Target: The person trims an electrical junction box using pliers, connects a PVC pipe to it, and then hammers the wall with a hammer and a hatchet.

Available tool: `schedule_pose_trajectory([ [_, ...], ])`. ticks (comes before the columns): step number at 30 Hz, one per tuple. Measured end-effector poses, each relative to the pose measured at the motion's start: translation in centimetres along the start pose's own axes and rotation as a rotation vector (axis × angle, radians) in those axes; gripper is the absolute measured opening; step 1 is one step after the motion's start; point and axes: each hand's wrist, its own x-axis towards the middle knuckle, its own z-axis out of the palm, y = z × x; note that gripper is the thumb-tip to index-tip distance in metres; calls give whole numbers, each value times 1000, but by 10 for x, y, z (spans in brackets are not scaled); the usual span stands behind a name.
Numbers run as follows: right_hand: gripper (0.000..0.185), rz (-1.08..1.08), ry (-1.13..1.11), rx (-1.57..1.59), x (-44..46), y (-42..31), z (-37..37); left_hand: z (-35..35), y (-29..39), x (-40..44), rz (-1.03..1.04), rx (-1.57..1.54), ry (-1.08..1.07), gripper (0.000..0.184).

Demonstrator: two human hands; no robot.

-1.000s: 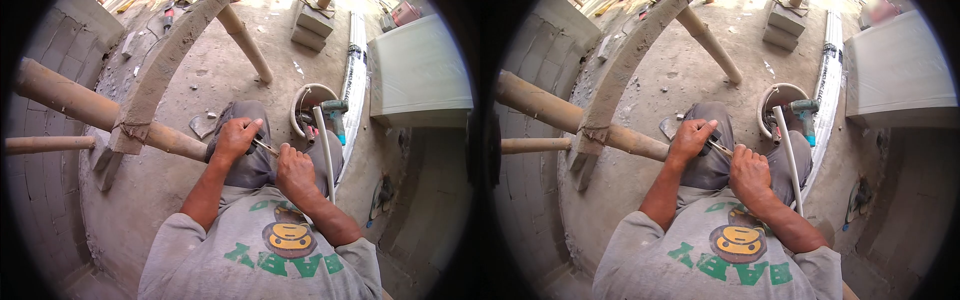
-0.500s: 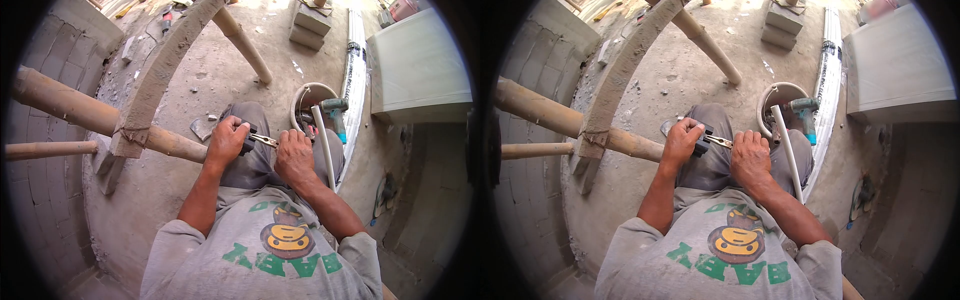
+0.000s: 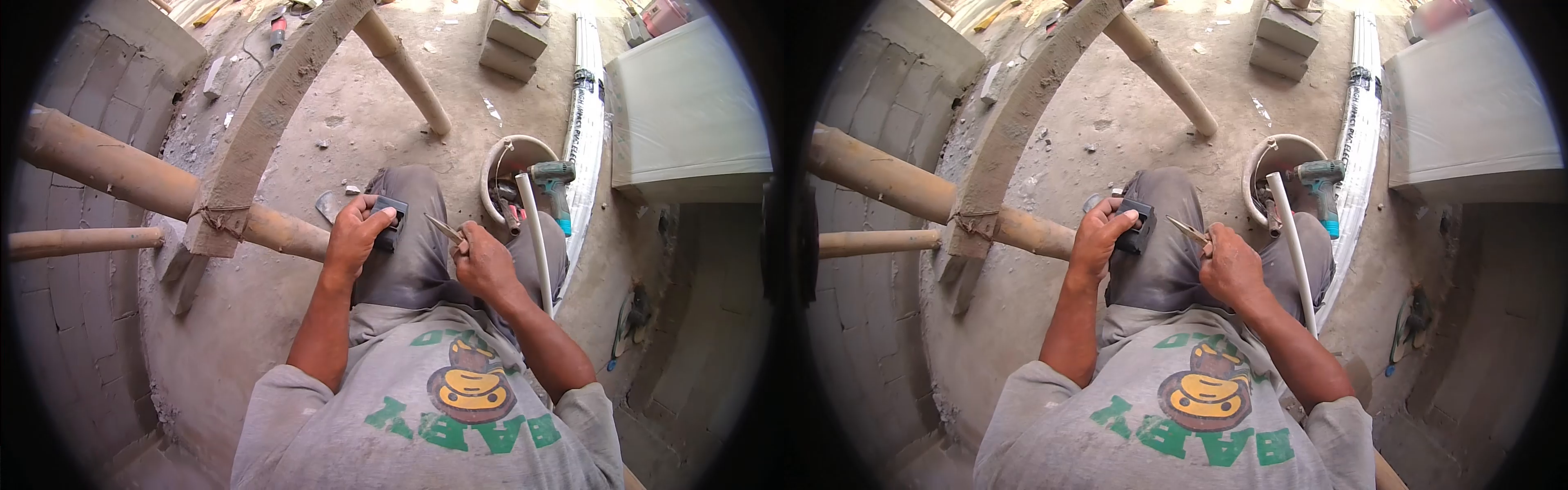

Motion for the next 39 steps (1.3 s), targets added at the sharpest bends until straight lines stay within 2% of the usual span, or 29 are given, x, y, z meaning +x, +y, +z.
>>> schedule_pose_trajectory([
  [3,23,142,-188,176,4,-11,1,-5,-2,-5,-26,-81,-43,30],
  [6,31,99,-133,448,9,-13,18,-6,1,-10,-88,-155,-77,31],
  [9,40,182,-96,757,17,-26,25,-1,-5,-14,-82,-144,-104,33],
  [12,47,219,-165,773,24,-29,24,1,-6,-18,-79,-68,-93,36],
  [15,39,209,-163,806,24,-36,18,-3,-2,-20,-102,3,-112,38],
  [18,54,390,-285,721,27,-45,3,-3,-1,-21,-82,74,-140,40],
  [21,57,251,-219,715,32,-39,8,-2,-2,-23,-106,123,-88,37],
  [25,47,283,-245,774,38,-35,17,-10,-6,-28,-95,127,-185,26],
  [31,46,151,-279,734,41,-40,11,-12,-3,-31,-169,-77,-250,31],
  [39,46,166,-351,745,48,-46,2,-14,-6,-24,-229,-134,-259,33],
])
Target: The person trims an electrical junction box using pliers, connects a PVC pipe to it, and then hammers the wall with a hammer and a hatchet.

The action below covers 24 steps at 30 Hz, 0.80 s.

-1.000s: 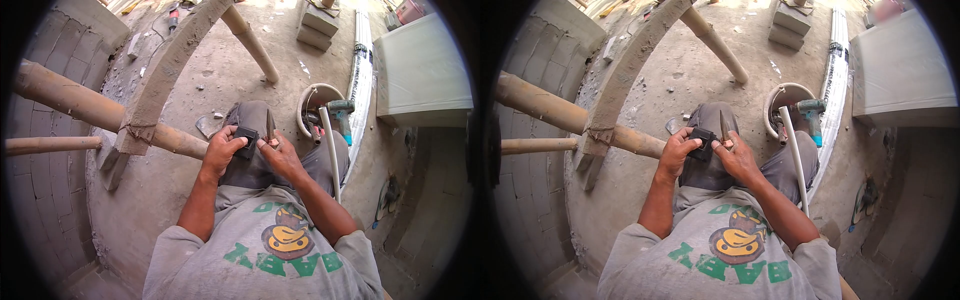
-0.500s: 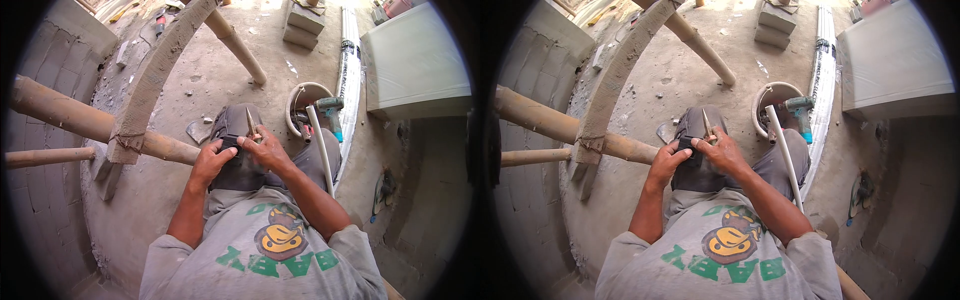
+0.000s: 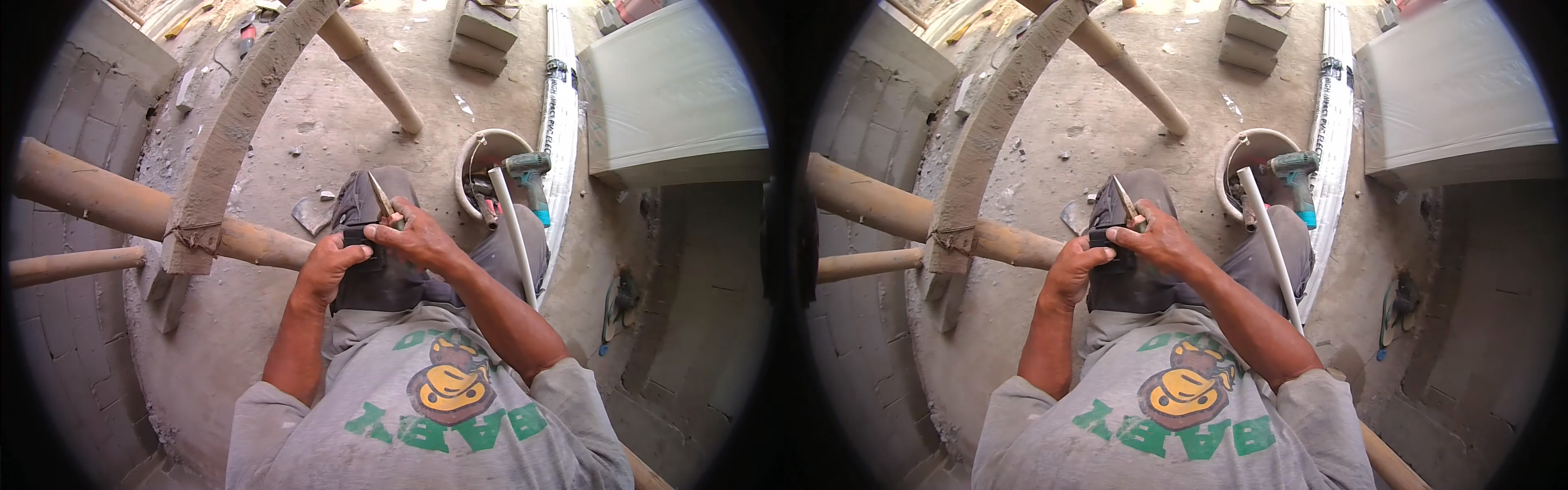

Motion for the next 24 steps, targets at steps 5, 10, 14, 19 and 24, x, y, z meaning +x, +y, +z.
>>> schedule_pose_trajectory([
  [5,44,6,-26,21,3,-4,1,-3,2,1,-32,-64,-25,32],
  [10,42,47,-44,26,7,-1,-1,-1,0,-1,-9,-63,16,31],
  [14,44,37,-45,22,4,-5,-2,-7,0,1,-14,98,21,31],
  [19,45,33,-39,10,5,-3,-2,-5,-1,2,-7,-11,-22,31],
  [24,46,23,-38,21,6,-5,2,-2,2,-1,-19,-126,-49,33],
])
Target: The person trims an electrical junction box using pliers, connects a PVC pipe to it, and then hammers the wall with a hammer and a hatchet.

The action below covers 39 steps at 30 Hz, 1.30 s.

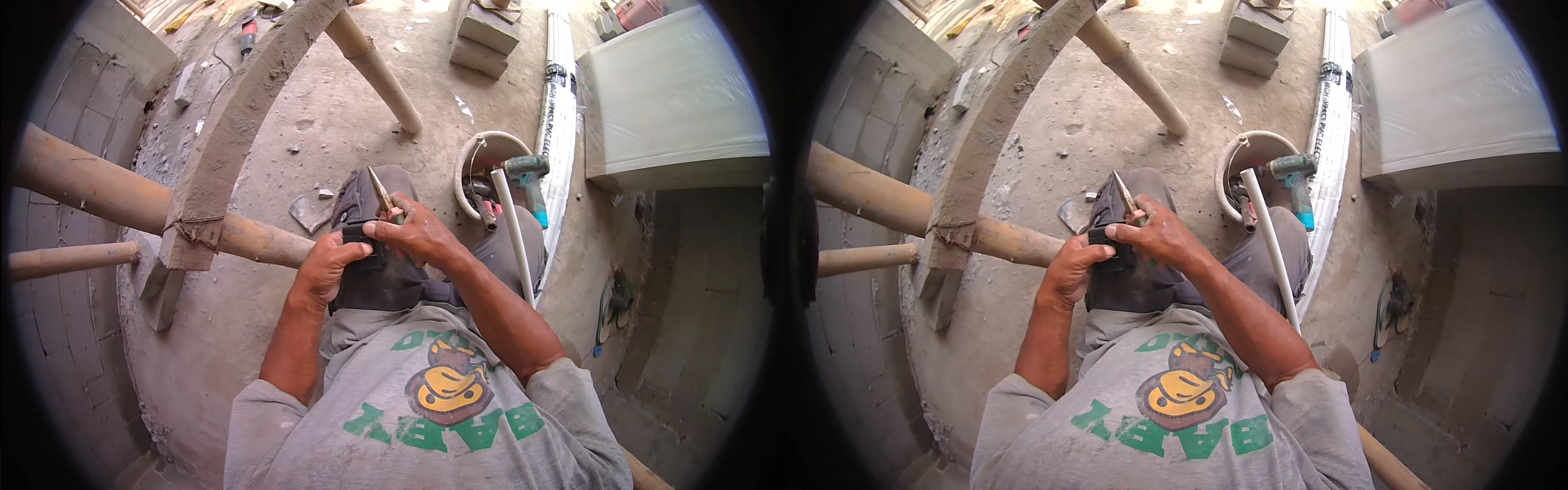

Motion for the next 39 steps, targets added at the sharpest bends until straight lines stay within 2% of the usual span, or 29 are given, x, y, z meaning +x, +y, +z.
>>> schedule_pose_trajectory([
  [10,44,46,-2,3,-1,-2,-2,-3,-6,3,20,47,87,27],
  [13,44,59,-3,3,-2,-4,-1,-7,-6,3,-1,109,62,28],
  [19,47,14,-7,-39,-2,-2,0,-1,5,-1,-34,31,-16,30],
  [25,46,39,-8,36,-3,-2,-2,-3,0,-2,-34,157,73,30],
  [28,45,33,-5,-4,-2,-3,-3,-3,1,-3,4,134,28,29],
  [31,44,39,3,-11,-1,-6,0,-10,-5,4,-43,6,35,29],
  [39,44,40,15,-13,2,-5,1,-9,-3,2,-50,-41,19,30],
])
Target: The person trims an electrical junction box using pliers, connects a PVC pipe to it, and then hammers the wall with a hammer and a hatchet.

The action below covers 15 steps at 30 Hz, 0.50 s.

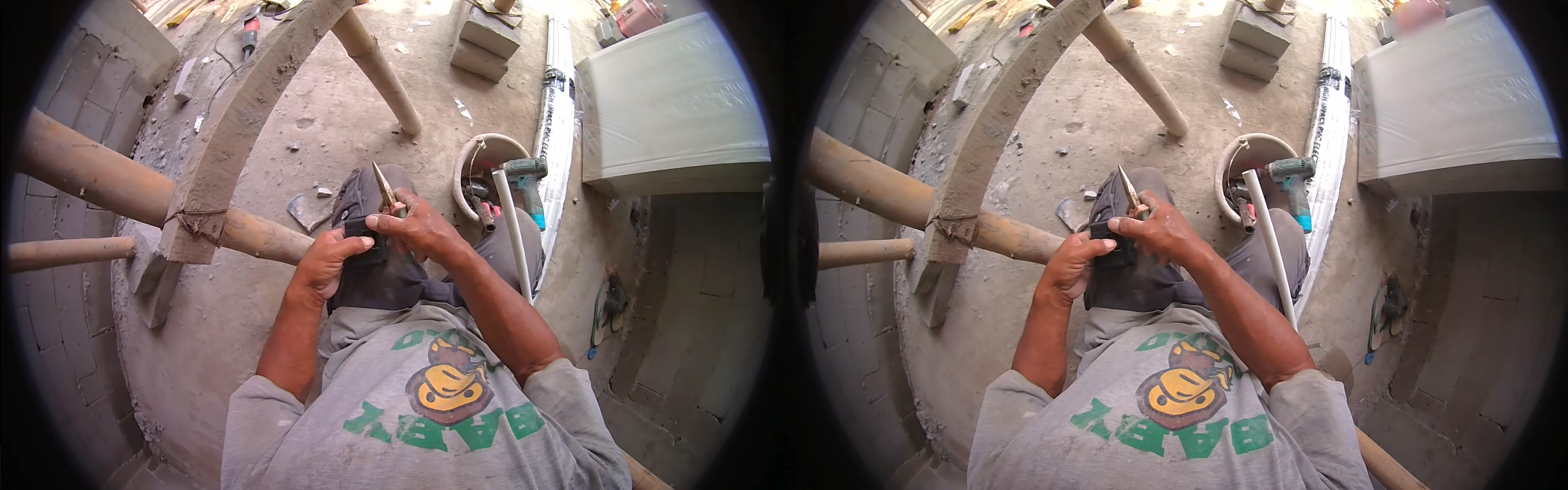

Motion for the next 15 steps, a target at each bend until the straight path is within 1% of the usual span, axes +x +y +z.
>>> schedule_pose_trajectory([
  [4,44,-3,-21,-3,-1,-1,-2,-6,-6,3,26,68,38,30],
  [7,43,-11,-22,5,0,-2,-2,-4,2,2,44,193,28,24],
  [10,43,-23,-20,4,-1,-2,-1,-8,0,4,24,191,15,31],
  [15,43,-30,-7,-10,2,0,1,-4,0,3,10,50,-5,32],
])
